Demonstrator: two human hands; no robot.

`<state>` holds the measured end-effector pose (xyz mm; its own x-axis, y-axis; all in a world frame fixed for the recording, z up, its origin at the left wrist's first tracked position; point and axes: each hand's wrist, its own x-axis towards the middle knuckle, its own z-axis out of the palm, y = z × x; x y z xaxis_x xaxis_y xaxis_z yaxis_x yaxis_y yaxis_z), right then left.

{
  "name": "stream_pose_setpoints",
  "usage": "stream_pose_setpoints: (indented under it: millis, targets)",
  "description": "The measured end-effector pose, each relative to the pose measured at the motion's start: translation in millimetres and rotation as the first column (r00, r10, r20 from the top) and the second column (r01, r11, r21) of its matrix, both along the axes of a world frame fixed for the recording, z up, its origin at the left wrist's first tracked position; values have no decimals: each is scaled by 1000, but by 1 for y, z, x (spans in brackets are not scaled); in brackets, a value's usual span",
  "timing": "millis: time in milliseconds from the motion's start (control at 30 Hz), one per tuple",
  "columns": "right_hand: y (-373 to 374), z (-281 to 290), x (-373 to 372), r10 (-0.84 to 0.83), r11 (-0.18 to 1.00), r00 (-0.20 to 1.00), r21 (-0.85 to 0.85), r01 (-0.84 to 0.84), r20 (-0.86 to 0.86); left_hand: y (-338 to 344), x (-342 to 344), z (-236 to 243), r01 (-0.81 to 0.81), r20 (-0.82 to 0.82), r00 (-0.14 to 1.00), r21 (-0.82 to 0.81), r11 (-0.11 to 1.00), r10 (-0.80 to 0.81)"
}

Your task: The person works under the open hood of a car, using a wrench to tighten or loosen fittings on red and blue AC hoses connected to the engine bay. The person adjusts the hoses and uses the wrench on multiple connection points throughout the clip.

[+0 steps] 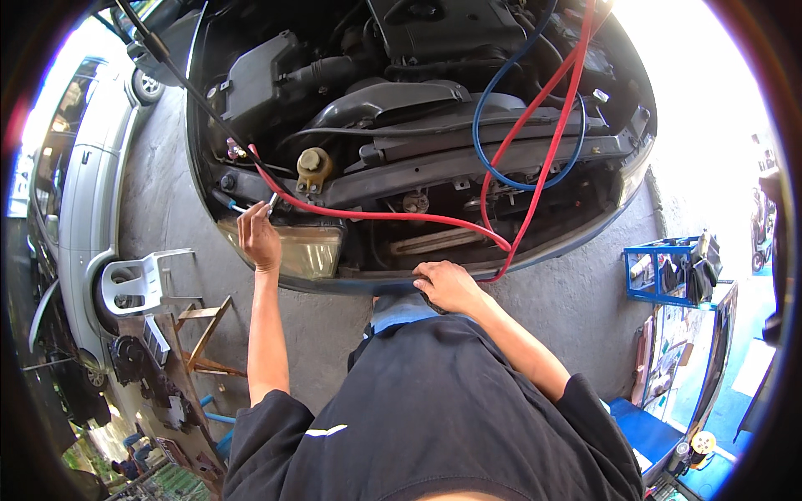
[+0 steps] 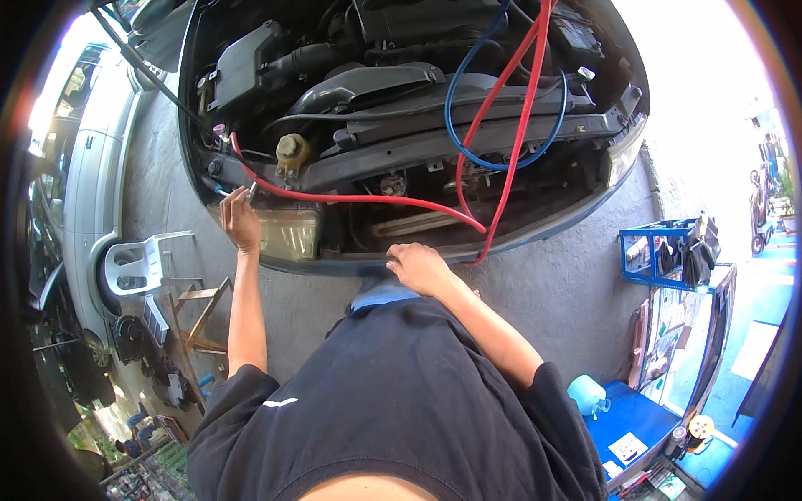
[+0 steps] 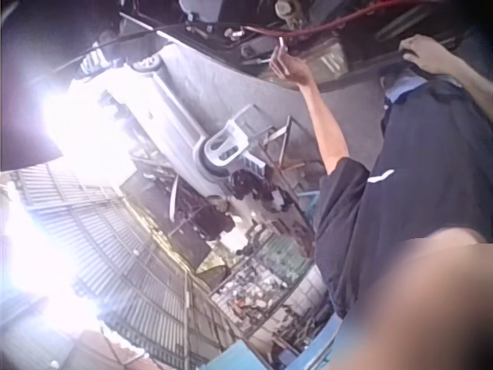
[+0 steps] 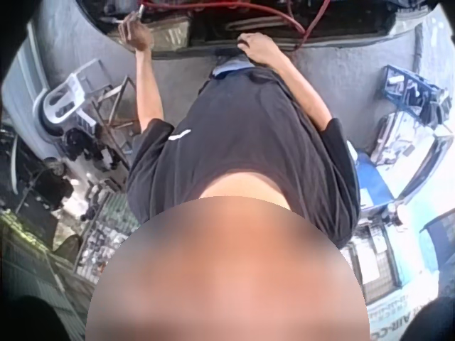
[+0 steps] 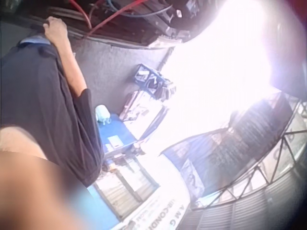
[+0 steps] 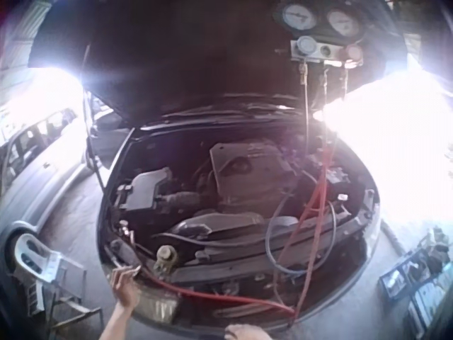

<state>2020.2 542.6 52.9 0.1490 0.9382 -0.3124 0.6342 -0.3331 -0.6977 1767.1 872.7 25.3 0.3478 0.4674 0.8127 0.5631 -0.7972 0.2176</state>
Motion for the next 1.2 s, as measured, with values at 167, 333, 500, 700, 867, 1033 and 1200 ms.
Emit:
stream_pose_setpoints:
  millis: [167, 333, 500, 700, 867, 1033, 1200]
  targets:
    - [-2, -1, -3, 8, 1000, 1000, -20, -8, 7, -4, 0, 5, -22, 100, 995, 13, 1000, 21]
    - [2, 0, -8, 11, 1000, 1000, 17, -11, -2, -20, 3, 40, -21, 183, 983, 85, 996, 5]
    - [11, 7, -12, -12, 998, 987, 59, 22, -162, -70, 15, 82, 55, 461, 886, 17, 998, -57]
    - [24, 11, -20, -228, 971, 516, -151, 186, -826, -185, 65, 63, 502, 768, 603, -575, 646, 214]
    - [12, -4, -20, -292, 866, 140, -200, 458, -946, -240, 89, 34, 532, 611, 762, -780, 331, 214]
    - [0, -12, -23, -492, 732, 291, -209, 649, -821, -240, 85, 20, 452, 459, 888, -878, 159, 14]
    - [-9, 41, -1, -426, 720, 673, 224, 657, -604, -218, 86, 4, 467, 546, 822, -808, -358, -160]
